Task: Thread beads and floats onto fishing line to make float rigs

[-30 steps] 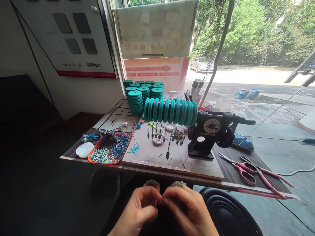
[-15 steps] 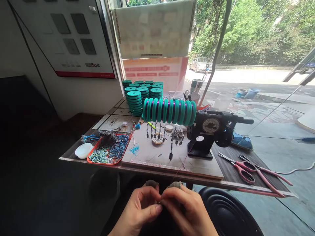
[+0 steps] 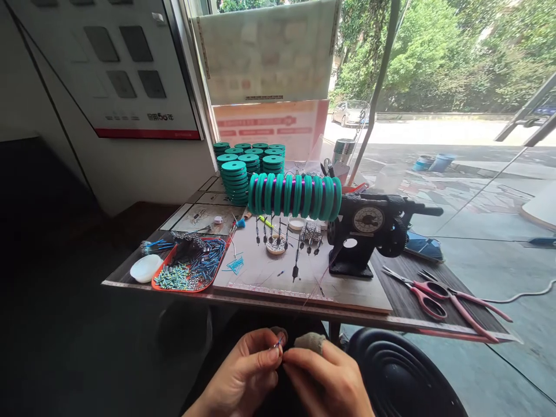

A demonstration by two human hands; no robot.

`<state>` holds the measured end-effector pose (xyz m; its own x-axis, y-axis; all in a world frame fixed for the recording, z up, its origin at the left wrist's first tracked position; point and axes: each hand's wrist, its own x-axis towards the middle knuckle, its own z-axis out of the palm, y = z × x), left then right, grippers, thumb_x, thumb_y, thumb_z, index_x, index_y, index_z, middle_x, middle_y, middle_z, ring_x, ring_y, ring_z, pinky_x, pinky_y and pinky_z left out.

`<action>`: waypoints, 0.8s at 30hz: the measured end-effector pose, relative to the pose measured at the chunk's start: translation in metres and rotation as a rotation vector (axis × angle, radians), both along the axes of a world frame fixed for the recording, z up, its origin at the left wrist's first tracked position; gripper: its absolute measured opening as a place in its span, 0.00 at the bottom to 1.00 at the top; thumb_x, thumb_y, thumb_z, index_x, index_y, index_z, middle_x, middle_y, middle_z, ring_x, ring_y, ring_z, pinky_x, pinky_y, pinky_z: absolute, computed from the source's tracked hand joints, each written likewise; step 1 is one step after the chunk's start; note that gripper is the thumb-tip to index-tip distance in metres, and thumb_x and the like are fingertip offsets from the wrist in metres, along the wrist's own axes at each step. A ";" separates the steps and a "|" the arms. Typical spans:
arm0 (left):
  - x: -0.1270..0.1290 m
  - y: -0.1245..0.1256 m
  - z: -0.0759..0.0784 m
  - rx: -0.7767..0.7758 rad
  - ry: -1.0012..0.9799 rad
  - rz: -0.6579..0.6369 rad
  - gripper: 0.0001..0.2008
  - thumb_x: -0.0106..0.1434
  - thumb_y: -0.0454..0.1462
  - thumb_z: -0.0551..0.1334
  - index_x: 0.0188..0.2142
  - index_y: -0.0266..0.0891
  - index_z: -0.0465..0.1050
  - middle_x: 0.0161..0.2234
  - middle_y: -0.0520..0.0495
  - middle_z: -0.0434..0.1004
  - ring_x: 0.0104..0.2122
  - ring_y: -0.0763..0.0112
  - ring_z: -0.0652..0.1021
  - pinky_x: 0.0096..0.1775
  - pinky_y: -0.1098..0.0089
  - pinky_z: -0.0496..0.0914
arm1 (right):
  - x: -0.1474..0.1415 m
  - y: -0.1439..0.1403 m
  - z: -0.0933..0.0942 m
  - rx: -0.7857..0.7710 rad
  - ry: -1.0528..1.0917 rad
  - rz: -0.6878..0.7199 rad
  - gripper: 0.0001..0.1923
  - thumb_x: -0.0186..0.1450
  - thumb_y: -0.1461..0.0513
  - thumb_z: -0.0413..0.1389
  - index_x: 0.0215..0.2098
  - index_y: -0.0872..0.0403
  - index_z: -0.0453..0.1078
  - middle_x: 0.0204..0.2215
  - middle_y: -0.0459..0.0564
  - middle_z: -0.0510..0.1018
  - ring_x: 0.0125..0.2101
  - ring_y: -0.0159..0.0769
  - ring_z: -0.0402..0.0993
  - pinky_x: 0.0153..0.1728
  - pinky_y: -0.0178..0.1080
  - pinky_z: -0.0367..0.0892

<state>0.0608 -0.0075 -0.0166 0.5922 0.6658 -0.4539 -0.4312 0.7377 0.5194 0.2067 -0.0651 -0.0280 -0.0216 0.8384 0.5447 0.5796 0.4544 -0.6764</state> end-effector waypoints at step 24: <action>0.000 -0.001 0.004 0.130 0.019 0.041 0.05 0.40 0.31 0.60 0.17 0.32 0.75 0.16 0.54 0.60 0.16 0.81 0.58 0.17 0.77 0.52 | -0.024 -0.004 -0.013 -0.265 0.441 -0.150 0.10 0.59 0.58 0.56 0.23 0.52 0.73 0.19 0.47 0.77 0.20 0.34 0.73 0.22 0.32 0.67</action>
<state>0.0612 -0.0087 -0.0130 0.5556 0.7432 -0.3728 -0.4488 0.6455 0.6180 0.1823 -0.0694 -0.0406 0.2920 0.9247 0.2442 0.2603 0.1688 -0.9506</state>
